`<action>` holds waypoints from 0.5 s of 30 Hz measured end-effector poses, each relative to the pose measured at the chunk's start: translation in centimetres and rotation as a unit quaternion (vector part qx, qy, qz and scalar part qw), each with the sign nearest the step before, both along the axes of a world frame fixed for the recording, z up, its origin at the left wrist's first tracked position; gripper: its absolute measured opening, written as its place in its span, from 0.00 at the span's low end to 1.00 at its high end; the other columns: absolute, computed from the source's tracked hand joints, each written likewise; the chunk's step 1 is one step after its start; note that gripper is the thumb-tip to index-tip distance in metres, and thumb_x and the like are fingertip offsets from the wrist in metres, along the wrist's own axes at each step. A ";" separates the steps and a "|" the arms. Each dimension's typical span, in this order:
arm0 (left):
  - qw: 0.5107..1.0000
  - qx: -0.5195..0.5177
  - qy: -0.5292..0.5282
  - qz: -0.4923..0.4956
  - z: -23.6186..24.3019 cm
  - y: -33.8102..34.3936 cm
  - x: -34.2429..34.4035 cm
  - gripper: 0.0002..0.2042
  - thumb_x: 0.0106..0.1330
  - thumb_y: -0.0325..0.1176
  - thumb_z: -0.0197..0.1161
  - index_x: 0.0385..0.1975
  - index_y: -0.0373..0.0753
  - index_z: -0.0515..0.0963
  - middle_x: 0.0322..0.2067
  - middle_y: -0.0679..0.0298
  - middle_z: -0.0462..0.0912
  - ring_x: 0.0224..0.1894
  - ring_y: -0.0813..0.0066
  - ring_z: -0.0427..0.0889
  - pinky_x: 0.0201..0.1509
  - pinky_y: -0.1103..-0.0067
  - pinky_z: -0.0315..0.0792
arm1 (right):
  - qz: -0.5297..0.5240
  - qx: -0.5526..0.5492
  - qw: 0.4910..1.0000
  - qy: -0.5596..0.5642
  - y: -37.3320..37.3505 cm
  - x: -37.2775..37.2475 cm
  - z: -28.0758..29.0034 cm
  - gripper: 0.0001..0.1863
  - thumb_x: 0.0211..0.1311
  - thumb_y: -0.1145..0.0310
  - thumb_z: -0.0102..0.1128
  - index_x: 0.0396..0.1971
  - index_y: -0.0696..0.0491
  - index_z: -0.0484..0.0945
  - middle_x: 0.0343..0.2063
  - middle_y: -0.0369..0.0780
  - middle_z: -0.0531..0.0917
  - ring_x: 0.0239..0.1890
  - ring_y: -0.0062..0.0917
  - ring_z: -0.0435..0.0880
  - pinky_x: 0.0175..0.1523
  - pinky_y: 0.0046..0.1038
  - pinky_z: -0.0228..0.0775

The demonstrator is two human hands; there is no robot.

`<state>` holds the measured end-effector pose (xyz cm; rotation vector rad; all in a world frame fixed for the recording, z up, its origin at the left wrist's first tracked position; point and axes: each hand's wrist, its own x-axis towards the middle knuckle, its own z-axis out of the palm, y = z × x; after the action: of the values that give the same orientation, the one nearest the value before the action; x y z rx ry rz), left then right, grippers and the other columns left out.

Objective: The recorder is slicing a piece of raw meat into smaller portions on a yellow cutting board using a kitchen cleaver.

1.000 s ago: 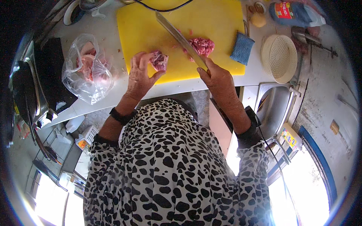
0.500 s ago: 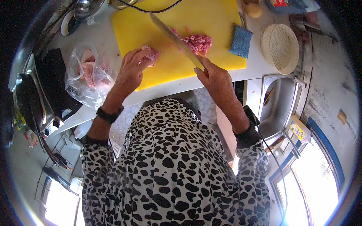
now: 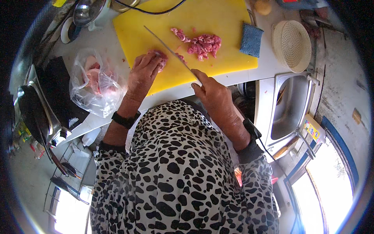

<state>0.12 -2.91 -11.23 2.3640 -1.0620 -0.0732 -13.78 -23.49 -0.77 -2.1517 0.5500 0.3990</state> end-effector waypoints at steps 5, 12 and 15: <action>1.000 -0.008 0.002 0.010 -0.6 0.1 0.0 0.14 0.62 0.30 0.65 0.49 0.44 0.81 0.53 0.64 0.80 0.52 0.58 0.77 0.56 0.68 0.76 | 0.034 -0.042 0.998 -0.037 1.2 -1.0 0.2 0.22 0.69 0.61 0.59 0.62 0.44 0.73 0.31 0.44 0.81 0.33 0.37 0.85 0.40 0.37 0.78; 1.000 -0.009 0.015 0.000 0.3 -0.4 0.2 0.13 0.60 0.30 0.68 0.46 0.43 0.82 0.48 0.64 0.80 0.51 0.60 0.77 0.53 0.69 0.77 | 0.062 -0.082 0.995 0.003 2.9 -1.5 0.1 0.25 0.67 0.64 0.62 0.63 0.48 0.72 0.35 0.46 0.83 0.37 0.38 0.85 0.43 0.35 0.78; 1.000 -0.007 0.022 -0.012 0.0 0.0 0.3 0.13 0.61 0.29 0.67 0.46 0.43 0.81 0.48 0.64 0.79 0.51 0.59 0.76 0.53 0.68 0.77 | 0.071 -0.094 0.993 0.007 3.3 -1.8 -0.5 0.26 0.67 0.64 0.61 0.64 0.48 0.70 0.36 0.47 0.83 0.38 0.40 0.85 0.44 0.37 0.78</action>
<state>0.39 -2.94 -11.26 2.3261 -1.0674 -0.1253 -15.62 -20.21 -1.31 -2.3802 0.4598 0.4566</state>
